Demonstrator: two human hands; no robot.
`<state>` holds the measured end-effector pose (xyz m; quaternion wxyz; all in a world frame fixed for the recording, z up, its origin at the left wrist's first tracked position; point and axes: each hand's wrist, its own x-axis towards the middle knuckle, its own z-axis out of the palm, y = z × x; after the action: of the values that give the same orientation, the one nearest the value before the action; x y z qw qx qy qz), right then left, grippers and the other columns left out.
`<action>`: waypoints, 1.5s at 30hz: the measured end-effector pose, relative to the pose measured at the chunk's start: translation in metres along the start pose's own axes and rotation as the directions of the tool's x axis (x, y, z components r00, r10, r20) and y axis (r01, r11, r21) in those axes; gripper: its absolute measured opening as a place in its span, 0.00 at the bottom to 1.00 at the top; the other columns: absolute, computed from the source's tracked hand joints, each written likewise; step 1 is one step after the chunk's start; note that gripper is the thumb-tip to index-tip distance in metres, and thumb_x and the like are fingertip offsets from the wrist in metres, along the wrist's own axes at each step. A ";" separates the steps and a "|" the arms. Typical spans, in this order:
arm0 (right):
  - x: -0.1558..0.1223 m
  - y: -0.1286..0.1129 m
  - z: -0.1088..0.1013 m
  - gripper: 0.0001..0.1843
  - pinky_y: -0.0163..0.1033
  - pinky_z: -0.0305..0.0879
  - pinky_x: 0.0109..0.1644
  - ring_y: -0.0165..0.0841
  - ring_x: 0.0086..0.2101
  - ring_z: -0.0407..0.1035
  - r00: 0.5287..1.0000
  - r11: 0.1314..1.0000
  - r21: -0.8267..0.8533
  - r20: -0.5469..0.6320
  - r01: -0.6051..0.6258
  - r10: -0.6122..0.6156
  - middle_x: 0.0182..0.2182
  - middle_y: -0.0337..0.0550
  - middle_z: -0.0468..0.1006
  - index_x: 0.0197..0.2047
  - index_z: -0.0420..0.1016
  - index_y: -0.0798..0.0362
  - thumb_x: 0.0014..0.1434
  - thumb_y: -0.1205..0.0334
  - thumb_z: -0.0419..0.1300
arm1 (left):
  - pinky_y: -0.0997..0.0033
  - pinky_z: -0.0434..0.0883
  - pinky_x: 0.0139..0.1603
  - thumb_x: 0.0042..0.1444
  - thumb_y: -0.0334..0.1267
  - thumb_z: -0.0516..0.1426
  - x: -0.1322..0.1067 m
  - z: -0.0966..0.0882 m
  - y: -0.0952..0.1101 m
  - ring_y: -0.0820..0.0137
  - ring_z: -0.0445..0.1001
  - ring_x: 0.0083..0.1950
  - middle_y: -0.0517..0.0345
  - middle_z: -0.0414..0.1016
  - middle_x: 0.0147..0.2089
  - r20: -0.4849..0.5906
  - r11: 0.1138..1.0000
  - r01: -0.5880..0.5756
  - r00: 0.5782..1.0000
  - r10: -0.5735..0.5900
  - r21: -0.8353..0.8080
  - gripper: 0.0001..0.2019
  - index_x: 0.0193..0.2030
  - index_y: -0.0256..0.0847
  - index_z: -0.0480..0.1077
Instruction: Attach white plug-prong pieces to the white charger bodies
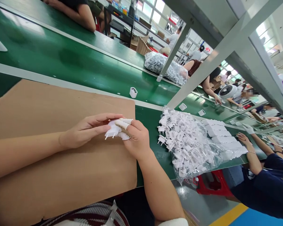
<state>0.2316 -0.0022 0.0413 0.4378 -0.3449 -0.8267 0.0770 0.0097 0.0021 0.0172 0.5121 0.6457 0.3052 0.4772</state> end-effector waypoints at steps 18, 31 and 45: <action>0.003 -0.024 0.005 0.13 0.41 0.82 0.46 0.38 0.40 0.84 0.973 0.956 0.218 -0.080 -0.197 0.218 0.42 0.43 0.89 0.45 0.87 0.48 0.57 0.58 0.76 | 0.62 0.73 0.46 0.66 0.74 0.49 -0.001 0.023 0.025 0.62 0.75 0.44 0.51 0.75 0.46 -0.187 0.986 0.163 0.968 -0.165 -0.031 0.37 0.57 0.41 0.73; 0.000 -0.021 0.006 0.09 0.42 0.82 0.43 0.38 0.38 0.83 0.988 0.996 0.084 -0.151 -0.016 0.029 0.39 0.45 0.88 0.43 0.86 0.46 0.62 0.53 0.73 | 0.63 0.75 0.48 0.73 0.66 0.48 -0.008 0.020 0.021 0.62 0.76 0.49 0.48 0.75 0.51 -0.139 0.997 -0.073 0.987 0.077 0.032 0.30 0.62 0.41 0.70; 0.009 0.012 0.000 0.16 0.45 0.80 0.54 0.39 0.43 0.83 0.808 0.707 0.403 0.176 -0.581 0.563 0.43 0.43 0.89 0.44 0.86 0.51 0.52 0.58 0.76 | 0.48 0.69 0.71 0.63 0.61 0.62 0.006 0.017 0.008 0.47 0.72 0.69 0.45 0.75 0.67 0.118 0.967 0.251 0.960 -0.255 0.050 0.31 0.65 0.45 0.71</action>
<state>0.2343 0.0126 0.0418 0.4415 -0.4743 -0.6484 0.3996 0.0274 -0.0012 0.0260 0.5754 0.6386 0.3611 0.3615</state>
